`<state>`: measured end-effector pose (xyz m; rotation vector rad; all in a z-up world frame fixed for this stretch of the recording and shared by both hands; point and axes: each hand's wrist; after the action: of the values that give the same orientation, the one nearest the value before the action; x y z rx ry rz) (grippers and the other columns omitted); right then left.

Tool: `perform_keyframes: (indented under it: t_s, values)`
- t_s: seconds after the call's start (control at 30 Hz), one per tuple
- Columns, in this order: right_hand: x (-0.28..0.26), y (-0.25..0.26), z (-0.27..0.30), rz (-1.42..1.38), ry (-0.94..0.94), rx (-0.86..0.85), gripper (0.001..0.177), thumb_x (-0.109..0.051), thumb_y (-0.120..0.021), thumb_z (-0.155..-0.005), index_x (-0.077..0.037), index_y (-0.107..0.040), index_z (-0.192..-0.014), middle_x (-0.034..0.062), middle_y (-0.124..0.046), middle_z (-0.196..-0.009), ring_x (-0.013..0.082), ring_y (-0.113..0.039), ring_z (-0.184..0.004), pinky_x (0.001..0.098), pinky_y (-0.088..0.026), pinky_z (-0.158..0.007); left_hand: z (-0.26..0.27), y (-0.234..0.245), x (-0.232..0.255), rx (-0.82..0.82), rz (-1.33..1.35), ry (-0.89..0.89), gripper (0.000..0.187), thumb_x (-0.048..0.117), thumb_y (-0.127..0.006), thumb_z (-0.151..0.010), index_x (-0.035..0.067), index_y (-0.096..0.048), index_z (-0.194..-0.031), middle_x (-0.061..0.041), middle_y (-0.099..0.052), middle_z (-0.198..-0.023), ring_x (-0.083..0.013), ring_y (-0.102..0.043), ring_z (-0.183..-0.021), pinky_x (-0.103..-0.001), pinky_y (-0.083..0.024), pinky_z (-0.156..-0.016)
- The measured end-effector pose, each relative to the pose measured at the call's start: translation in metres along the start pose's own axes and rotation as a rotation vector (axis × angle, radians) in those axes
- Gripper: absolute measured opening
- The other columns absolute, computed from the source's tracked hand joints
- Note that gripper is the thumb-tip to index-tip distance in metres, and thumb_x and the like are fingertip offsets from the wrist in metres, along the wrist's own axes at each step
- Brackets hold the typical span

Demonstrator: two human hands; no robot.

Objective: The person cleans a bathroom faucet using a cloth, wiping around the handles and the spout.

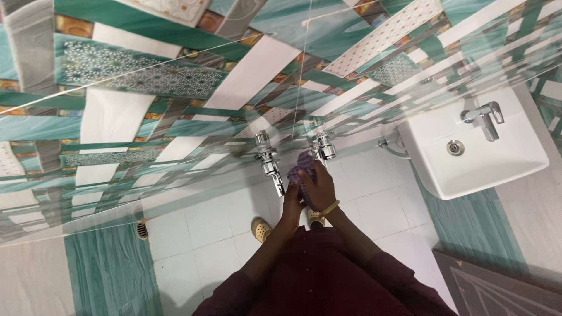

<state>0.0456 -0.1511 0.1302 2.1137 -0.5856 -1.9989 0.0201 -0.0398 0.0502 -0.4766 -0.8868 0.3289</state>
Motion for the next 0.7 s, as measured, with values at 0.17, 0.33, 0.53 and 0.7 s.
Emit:
perform_keyframes:
  t_s: [0.17, 0.33, 0.53, 0.7]
  values:
    - [0.034, 0.028, -0.011, 0.251, 0.171, 0.442, 0.042, -0.028, -0.063, -0.104, 0.004, -0.052, -0.13, 0.026, -0.047, -0.137, 0.0423, -0.049, -0.126, 0.0505, -0.039, -0.108, -0.06, -0.051, 0.0, 0.01, -0.417, -0.388, 0.08, 0.052, -0.061, -0.099, 0.006, -0.031, -0.157, -0.019, -0.042, -0.152, -0.0306, -0.043, -0.144, -0.046, -0.038, -0.118]
    - [0.09, 0.005, -0.049, 0.318, 0.31, 0.366, 0.037, -0.024, -0.06, -0.106, 0.003, -0.052, -0.129, 0.0246, -0.045, -0.14, 0.0434, -0.045, -0.131, 0.0506, -0.038, -0.113, -0.084, -0.076, 0.006, -0.014, -0.218, -0.361, 0.081, 0.059, -0.054, -0.099, 0.012, -0.025, -0.158, -0.014, -0.037, -0.152, -0.026, -0.038, -0.143, -0.043, -0.034, -0.118]
    - [0.119, 0.003, -0.057, -0.158, 0.031, 0.326, 0.045, -0.031, -0.062, -0.102, 0.001, -0.048, -0.131, 0.0216, -0.046, -0.128, 0.0387, -0.05, -0.118, 0.0493, -0.042, -0.104, -0.086, -0.083, 0.018, -0.022, -0.377, -0.23, 0.076, 0.064, -0.056, -0.097, 0.013, -0.036, -0.149, -0.02, -0.045, -0.148, -0.0315, -0.047, -0.138, -0.045, -0.041, -0.113]
    - [0.128, -0.013, -0.057, -0.7, -0.278, 0.153, 0.044, -0.032, -0.065, -0.099, -0.003, -0.05, -0.129, 0.0182, -0.05, -0.125, 0.0366, -0.05, -0.115, 0.0481, -0.042, -0.101, -0.077, -0.1, 0.03, 0.028, -1.181, -0.378, 0.073, 0.06, -0.062, -0.101, 0.018, -0.041, -0.158, -0.028, -0.033, -0.15, -0.0414, -0.036, -0.139, -0.049, -0.035, -0.114]
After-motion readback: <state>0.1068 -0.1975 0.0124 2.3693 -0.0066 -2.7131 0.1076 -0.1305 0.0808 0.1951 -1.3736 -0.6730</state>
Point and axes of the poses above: each hand's wrist, its own z-axis away from the middle knuckle, its own y-axis out of the back of the hand, x = y × z
